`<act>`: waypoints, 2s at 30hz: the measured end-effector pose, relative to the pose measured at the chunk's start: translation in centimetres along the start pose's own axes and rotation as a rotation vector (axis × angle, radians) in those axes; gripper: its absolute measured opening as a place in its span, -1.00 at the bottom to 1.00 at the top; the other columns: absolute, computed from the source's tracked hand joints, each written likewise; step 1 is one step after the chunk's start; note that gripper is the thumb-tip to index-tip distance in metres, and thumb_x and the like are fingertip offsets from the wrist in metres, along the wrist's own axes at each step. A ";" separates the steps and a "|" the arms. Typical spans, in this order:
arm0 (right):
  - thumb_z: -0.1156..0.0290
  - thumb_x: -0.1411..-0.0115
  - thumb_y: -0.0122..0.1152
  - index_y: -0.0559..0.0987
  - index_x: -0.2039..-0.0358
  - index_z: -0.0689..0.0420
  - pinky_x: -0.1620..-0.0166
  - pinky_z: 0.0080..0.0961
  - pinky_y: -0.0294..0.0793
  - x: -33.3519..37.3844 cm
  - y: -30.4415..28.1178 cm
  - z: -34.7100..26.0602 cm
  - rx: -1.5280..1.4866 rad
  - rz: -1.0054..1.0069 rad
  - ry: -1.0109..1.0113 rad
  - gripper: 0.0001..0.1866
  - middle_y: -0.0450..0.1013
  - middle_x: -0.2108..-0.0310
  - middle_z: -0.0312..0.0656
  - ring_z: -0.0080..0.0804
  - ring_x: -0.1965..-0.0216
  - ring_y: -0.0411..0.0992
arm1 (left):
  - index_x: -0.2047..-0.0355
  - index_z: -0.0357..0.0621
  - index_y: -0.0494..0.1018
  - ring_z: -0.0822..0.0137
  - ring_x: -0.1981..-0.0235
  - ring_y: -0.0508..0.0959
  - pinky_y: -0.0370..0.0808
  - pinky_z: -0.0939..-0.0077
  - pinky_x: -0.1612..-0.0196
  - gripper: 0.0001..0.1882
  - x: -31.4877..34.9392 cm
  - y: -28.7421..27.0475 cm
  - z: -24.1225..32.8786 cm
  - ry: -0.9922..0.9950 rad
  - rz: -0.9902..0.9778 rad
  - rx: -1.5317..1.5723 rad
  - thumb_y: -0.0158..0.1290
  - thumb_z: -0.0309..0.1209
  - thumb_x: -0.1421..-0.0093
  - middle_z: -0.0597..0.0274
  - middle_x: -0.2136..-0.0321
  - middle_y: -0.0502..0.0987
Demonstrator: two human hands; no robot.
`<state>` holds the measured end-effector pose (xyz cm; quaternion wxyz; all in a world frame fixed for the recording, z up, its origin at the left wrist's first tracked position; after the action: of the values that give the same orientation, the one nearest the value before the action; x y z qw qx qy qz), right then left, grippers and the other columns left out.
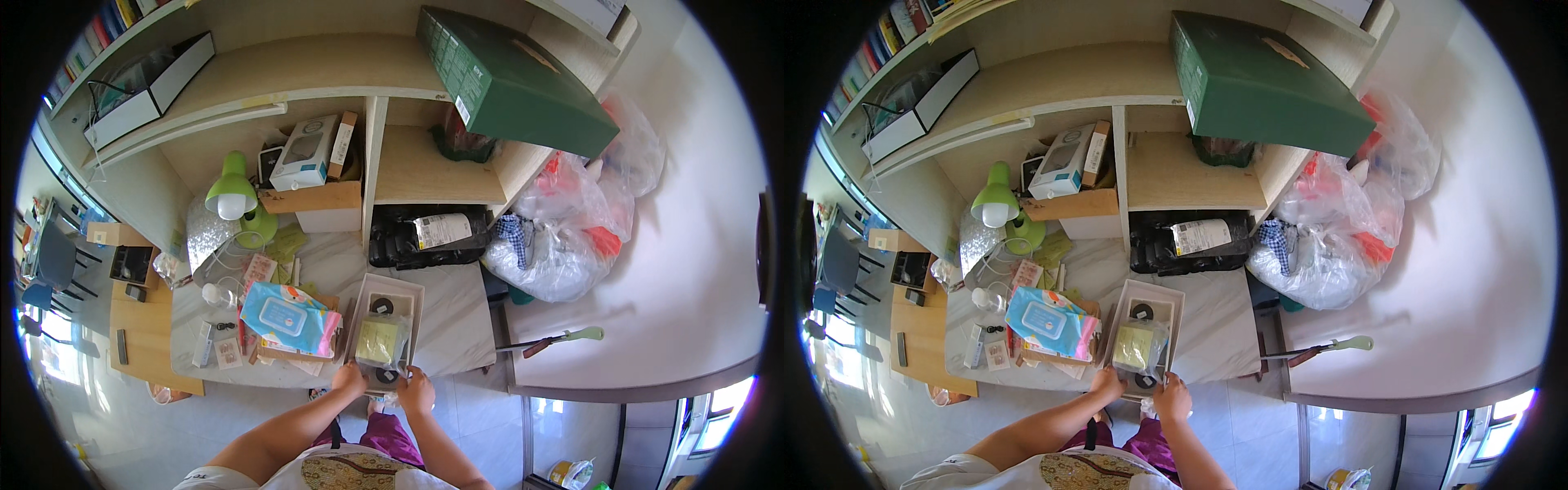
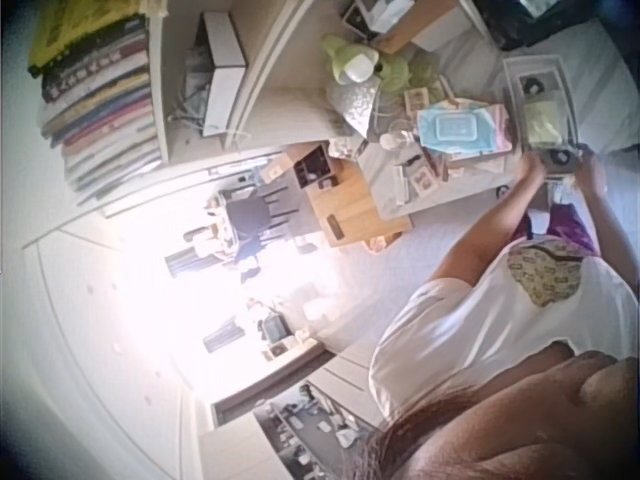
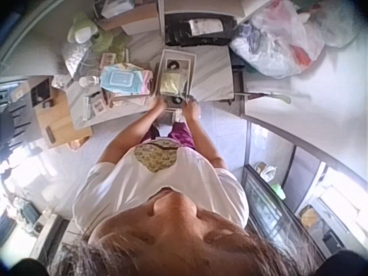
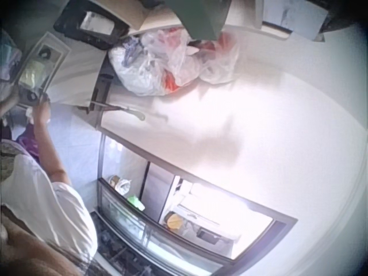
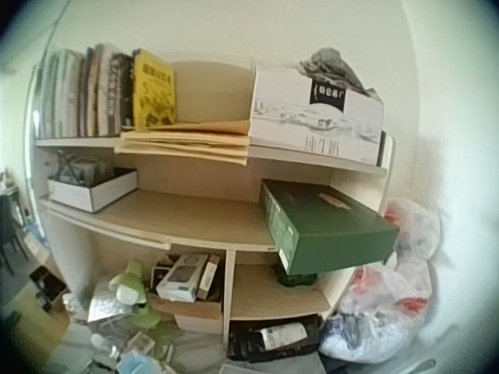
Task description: The person wipes a light bar with a cloth, then places it, a pack of wipes, a green box, and several small items into different compartments on a shelf.
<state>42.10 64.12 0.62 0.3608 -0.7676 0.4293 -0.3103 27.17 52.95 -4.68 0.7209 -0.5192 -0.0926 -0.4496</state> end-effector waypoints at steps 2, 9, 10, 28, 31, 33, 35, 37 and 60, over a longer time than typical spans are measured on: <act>0.32 0.02 0.19 0.54 0.22 0.11 0.23 -0.20 0.45 -0.2 0.4 0.2 -0.008 -0.025 0.038 -0.69 0.51 0.37 0.01 -0.02 0.30 0.48 | 0.10 -0.37 0.25 -0.16 0.22 0.53 0.49 0.09 0.15 -0.49 -0.7 0.8 -0.8 -0.023 0.034 0.015 0.08 -0.30 0.00 -0.27 0.29 0.51; 0.32 0.05 0.21 0.54 0.25 0.12 0.22 -0.21 0.44 -0.3 -0.1 0.1 -0.073 -0.008 0.083 -0.69 0.50 0.38 0.02 -0.02 0.30 0.47 | 0.19 -0.37 0.18 -0.25 0.31 0.50 0.47 -0.01 0.25 -0.61 -1.2 0.9 -1.5 0.080 0.105 0.176 -0.02 -0.43 0.01 -0.33 0.38 0.48; 0.32 0.05 0.21 0.54 0.25 0.12 0.22 -0.22 0.44 -0.3 -0.3 0.1 -0.082 0.008 0.076 -0.69 0.49 0.39 0.01 -0.03 0.30 0.47 | 0.21 -0.37 0.17 -0.26 0.33 0.50 0.46 -0.03 0.27 -0.63 -1.0 0.6 -1.3 0.120 0.122 0.190 -0.04 -0.45 0.01 -0.33 0.41 0.47; 0.49 0.08 0.13 0.56 0.30 0.28 0.29 -0.27 0.45 0.7 -12.2 -6.5 -0.297 0.198 -0.135 -0.73 0.47 0.43 0.07 0.01 0.38 0.47 | 0.38 -0.29 0.20 -0.07 0.49 0.50 0.42 0.15 0.46 -0.70 9.0 -10.7 8.1 0.426 0.266 0.321 0.09 -0.43 0.01 -0.10 0.52 0.41; 0.52 0.09 0.11 0.56 0.35 0.24 0.35 -0.26 0.44 -0.2 -15.9 -8.7 -0.337 0.242 -0.242 -0.77 0.45 0.46 0.03 0.00 0.40 0.46 | 0.35 -0.27 0.22 -0.04 0.51 0.55 0.46 0.18 0.46 -0.70 10.8 -14.1 10.8 0.530 0.317 0.383 0.10 -0.45 0.00 -0.06 0.57 0.44; 0.53 0.09 0.13 0.56 0.36 0.25 0.39 -0.28 0.42 -1.1 -18.4 -10.6 -0.355 0.296 -0.292 -0.78 0.45 0.47 0.02 -0.02 0.44 0.45 | 0.36 -0.27 0.23 -0.03 0.49 0.56 0.46 0.19 0.45 -0.70 11.0 -16.0 12.3 0.594 0.356 0.447 0.11 -0.45 0.01 -0.06 0.56 0.45; 0.52 0.09 0.14 0.56 0.36 0.24 0.41 -0.28 0.41 -2.8 -20.1 -11.6 -0.372 0.320 -0.331 -0.78 0.45 0.47 0.01 -0.04 0.46 0.44 | 0.33 -0.30 0.27 0.10 0.49 0.56 0.45 0.30 0.47 -0.69 10.6 -18.0 14.2 0.598 0.355 0.460 0.12 -0.43 0.02 -0.01 0.54 0.45; 0.50 0.08 0.15 0.57 0.34 0.23 0.43 -0.32 0.40 -5.4 -21.0 -12.4 -0.358 0.327 -0.342 -0.77 0.45 0.47 0.01 -0.06 0.47 0.44 | 0.33 -0.32 0.28 0.16 0.50 0.55 0.45 0.35 0.47 -0.68 9.8 -20.0 16.3 0.579 0.365 0.479 0.13 -0.42 0.02 0.01 0.54 0.45; 0.40 0.12 0.13 0.60 0.33 0.26 0.32 -0.44 0.44 -23.4 -16.4 -17.3 -0.500 0.315 -0.296 -0.69 0.51 0.46 0.06 -0.21 0.45 0.50 | 0.35 -0.33 0.37 0.28 0.35 0.58 0.49 0.44 0.34 -0.64 -6.2 -25.7 19.4 0.363 0.426 0.802 0.20 -0.32 0.03 0.09 0.48 0.52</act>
<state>25.35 85.92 19.69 0.2632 -0.7932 0.5487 -0.0206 10.91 71.10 17.27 0.9446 -0.1213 -0.0228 -0.3043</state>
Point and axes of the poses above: each hand's wrist, its own x-axis away from the middle knuckle, its own y-axis out of the palm, z = x × y, the point moved 6 cm from there along -x, towards the middle knuckle
